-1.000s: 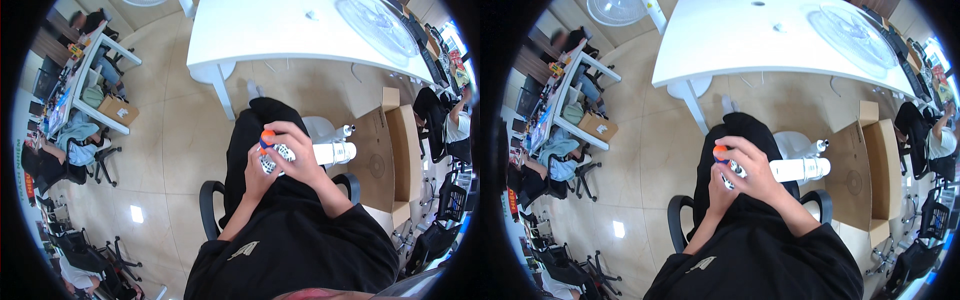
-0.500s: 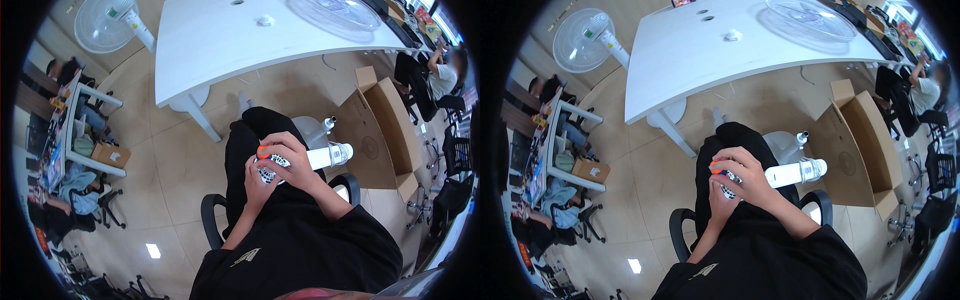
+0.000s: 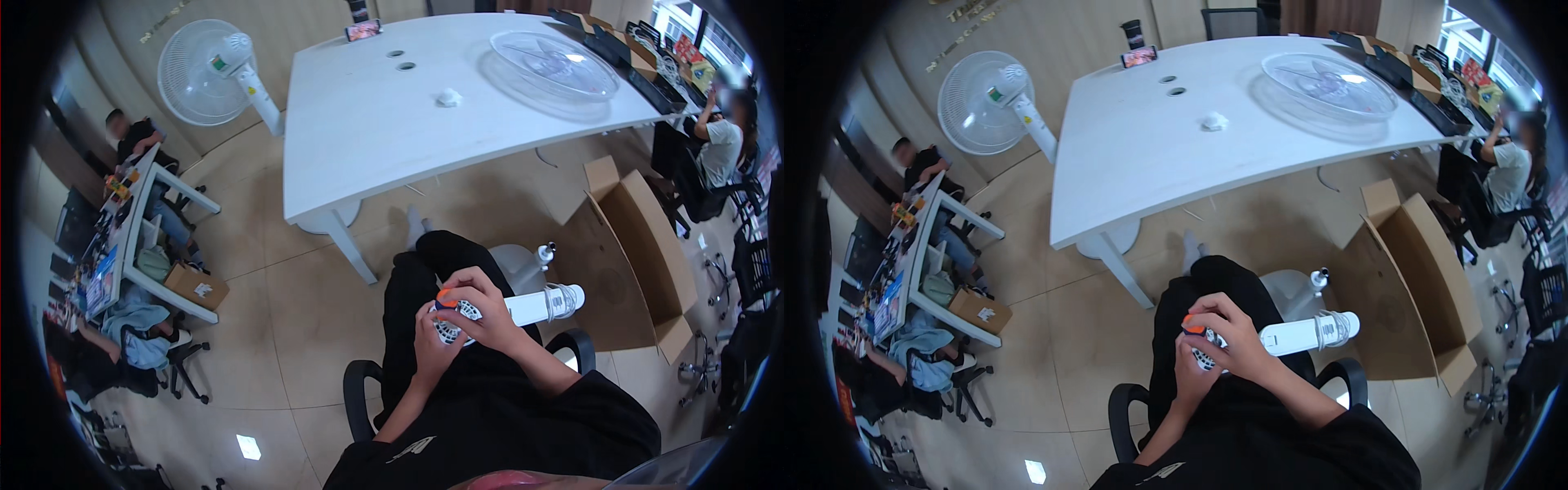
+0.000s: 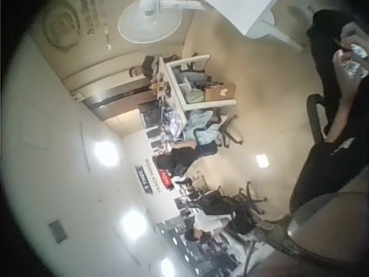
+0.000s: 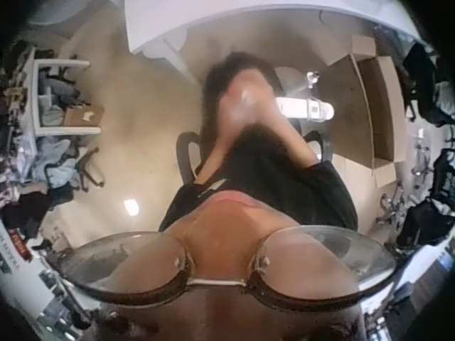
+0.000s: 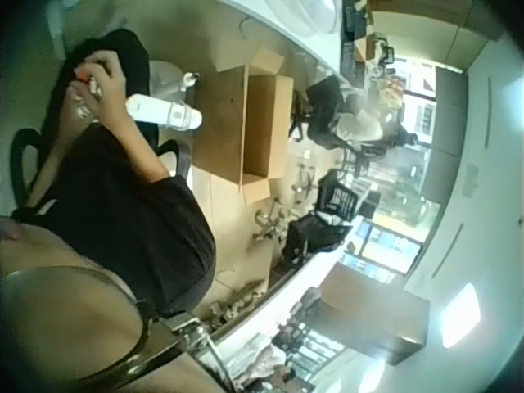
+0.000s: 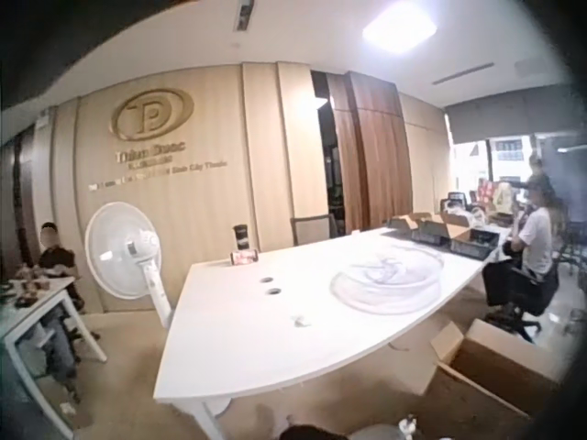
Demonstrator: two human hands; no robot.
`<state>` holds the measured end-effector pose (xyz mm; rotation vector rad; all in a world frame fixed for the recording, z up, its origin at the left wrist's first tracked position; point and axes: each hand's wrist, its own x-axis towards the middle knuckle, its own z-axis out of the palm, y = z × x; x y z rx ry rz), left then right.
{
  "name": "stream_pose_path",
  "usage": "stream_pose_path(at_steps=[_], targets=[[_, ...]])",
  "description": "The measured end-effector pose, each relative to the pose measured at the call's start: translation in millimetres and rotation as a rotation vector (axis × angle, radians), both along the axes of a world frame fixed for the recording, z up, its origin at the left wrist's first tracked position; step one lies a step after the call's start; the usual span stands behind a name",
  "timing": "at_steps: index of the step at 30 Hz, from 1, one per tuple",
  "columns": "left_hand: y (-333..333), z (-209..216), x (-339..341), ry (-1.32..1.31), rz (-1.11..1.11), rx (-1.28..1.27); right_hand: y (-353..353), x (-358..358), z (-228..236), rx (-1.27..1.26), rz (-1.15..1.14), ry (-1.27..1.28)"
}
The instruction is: The person is assembling or disassembling a fan motor, using a screwdriver to tighten components.
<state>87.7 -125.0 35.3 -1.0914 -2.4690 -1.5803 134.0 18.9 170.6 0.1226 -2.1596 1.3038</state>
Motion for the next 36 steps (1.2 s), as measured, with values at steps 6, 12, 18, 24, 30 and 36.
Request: stream_pose_path(at_steps=[6, 12, 18, 24, 30, 36], targets=[[-12.4, -6.9, 2.8, -0.043, 0.129, -0.019, -12.2, -14.7, 3.0, 0.044, 0.111, 0.092], [-25.4, -2.7, 9.2, -0.115, 0.175, 0.026, -21.8, -20.6, 4.1, 0.081, 0.232, 0.038], [-15.4, -4.9, 6.6, -0.026, 0.187, 0.09, -18.4, -22.5, 3.3, 0.082, 0.199, 0.068], [-13.6, 2.3, 8.0, -0.328, 0.055, 0.122, -11.9, -13.3, 11.8, 0.099, 0.164, 0.072], [1.2, 1.0, 8.7, -0.28, -0.052, 0.087, -2.7, -0.1, 14.4, 0.058, 0.009, 0.037], [13.3, 9.0, 10.1, -0.3, -0.16, 0.0, 8.1, 14.1, 21.9, 0.063, -0.117, 0.09]])
